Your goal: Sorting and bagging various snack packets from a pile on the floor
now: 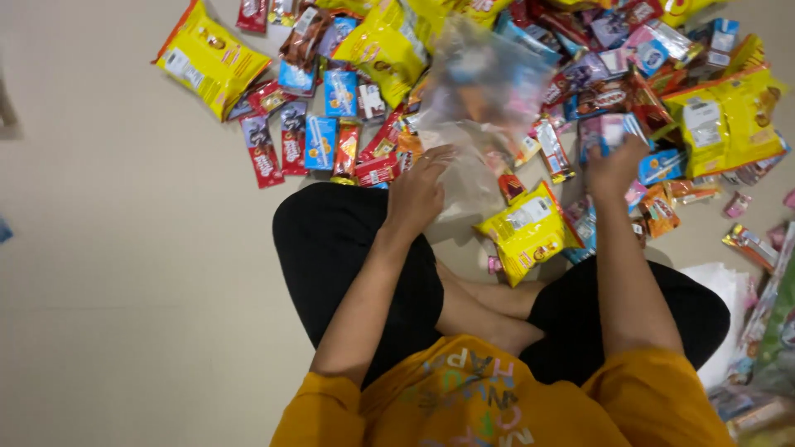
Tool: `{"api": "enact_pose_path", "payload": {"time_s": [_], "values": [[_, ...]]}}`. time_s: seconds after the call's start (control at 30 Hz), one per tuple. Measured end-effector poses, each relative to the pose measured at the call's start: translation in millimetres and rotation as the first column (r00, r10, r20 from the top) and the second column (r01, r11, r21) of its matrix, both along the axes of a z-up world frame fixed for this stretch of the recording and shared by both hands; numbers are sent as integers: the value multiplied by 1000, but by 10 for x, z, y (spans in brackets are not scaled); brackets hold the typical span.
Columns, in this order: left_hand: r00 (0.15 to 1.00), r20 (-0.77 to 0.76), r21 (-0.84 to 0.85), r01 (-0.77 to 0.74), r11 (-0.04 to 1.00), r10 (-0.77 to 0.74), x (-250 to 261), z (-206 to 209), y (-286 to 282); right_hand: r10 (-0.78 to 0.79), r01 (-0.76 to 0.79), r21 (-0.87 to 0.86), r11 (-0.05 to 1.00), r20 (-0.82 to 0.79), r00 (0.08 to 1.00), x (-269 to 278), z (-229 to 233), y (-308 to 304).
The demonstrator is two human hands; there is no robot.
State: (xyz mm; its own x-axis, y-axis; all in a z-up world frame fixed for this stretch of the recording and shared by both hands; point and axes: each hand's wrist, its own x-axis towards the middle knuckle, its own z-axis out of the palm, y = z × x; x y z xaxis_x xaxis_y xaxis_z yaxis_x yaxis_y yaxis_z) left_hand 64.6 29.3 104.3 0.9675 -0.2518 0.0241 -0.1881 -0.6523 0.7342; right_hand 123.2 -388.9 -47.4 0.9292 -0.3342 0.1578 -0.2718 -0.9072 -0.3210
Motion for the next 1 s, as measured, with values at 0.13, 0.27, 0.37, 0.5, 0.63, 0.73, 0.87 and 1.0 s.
{"api": "enact_pose_path", "payload": {"time_s": [0.13, 0.27, 0.37, 0.5, 0.63, 0.73, 0.87, 1.0], "values": [[997, 74, -48, -22, 999, 26, -44, -278, -41, -242, 78, 929, 362, 13, 970, -367, 898, 720], [997, -51, 37, 61, 997, -59, -52, -101, -14, -83, -215, 933, -289, 200, 976, -905, 2345, 2116], [992, -90, -99, 84, 992, -93, -102, 68, 16, 289, -270, 959, 87, 235, 928, -1142, 1629, 2125], [994, -18, -207, 105, 973, -111, -149, -515, 27, 581, -441, 770, 461, 114, 806, -1037, 1661, 2176], [970, -236, 22, 59, 998, -52, -125, -502, -4, 630, -606, 172, 777, -224, 744, -1008, 1698, 2193], [972, -236, 51, 31, 998, -18, -132, -244, 26, 595, -677, -100, 729, -395, 700, -959, 1361, 2172], [989, -142, -160, 13, 987, -36, -114, -98, 113, 560, -665, -287, 690, -370, 741, -763, 784, 2068], [997, -64, -262, 12, 965, -30, -97, -123, 83, 556, -571, -85, 817, -147, 818, -564, 1128, 1925]]}}
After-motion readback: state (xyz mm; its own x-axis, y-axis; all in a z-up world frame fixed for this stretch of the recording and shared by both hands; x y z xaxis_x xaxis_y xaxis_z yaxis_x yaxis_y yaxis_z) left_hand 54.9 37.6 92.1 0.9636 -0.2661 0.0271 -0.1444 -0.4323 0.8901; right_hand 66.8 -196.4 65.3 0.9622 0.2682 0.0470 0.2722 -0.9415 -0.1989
